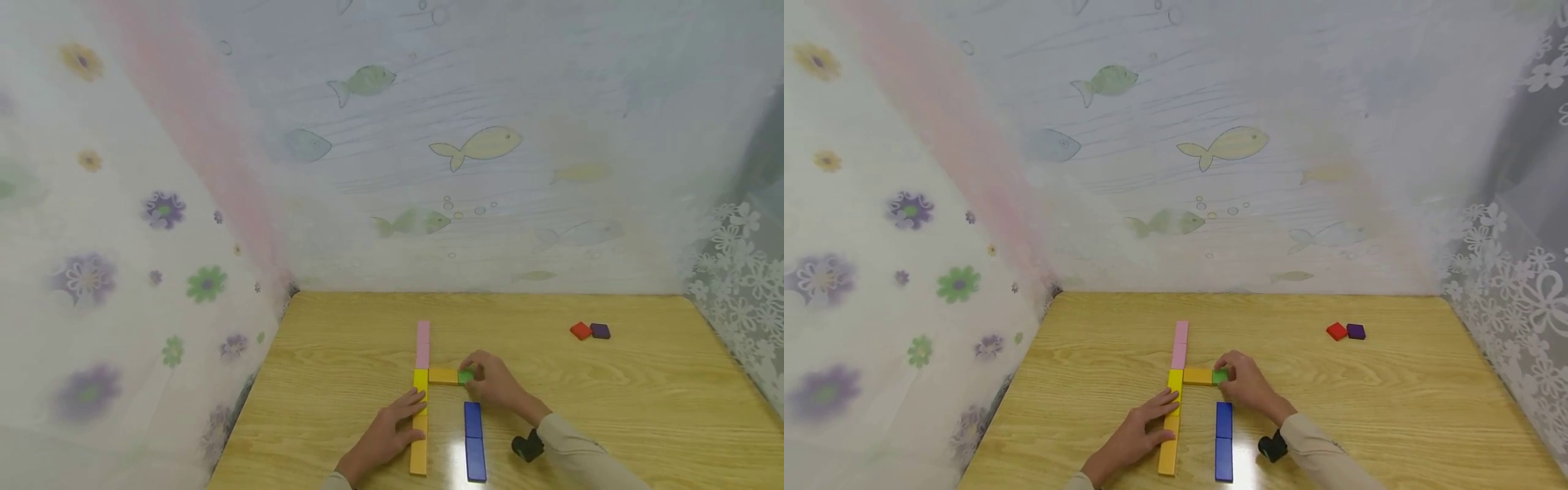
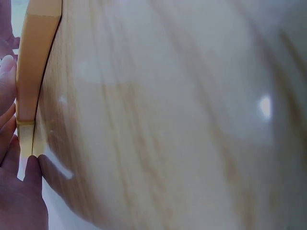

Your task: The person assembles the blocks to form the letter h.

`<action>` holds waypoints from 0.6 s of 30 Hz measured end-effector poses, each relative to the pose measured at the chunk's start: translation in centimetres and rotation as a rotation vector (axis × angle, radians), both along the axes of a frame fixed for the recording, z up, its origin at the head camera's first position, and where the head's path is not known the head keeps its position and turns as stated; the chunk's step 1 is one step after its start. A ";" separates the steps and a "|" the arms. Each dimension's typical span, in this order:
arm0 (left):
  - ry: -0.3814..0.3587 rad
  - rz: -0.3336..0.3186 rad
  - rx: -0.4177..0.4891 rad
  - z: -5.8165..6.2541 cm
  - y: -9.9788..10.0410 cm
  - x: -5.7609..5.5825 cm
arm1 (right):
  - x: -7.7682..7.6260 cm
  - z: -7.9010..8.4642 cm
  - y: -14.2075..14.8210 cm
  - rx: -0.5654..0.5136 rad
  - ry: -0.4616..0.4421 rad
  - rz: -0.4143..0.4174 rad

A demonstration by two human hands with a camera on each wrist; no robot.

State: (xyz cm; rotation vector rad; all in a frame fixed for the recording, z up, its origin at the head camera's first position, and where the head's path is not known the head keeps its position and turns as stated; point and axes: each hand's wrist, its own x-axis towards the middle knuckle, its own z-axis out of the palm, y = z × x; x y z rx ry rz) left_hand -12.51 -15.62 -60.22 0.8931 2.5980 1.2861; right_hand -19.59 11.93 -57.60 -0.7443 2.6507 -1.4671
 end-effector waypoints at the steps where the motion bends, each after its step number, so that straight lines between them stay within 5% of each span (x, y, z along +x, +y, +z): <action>1: -0.001 -0.002 0.001 0.1 0.0 0.0 | 0.0 0.1 0.1 -0.006 0.032 0.005; 18: 0.025 -0.013 0.002 -0.1 0.0 0.0 | -0.2 3.8 2.9 0.071 0.043 -0.041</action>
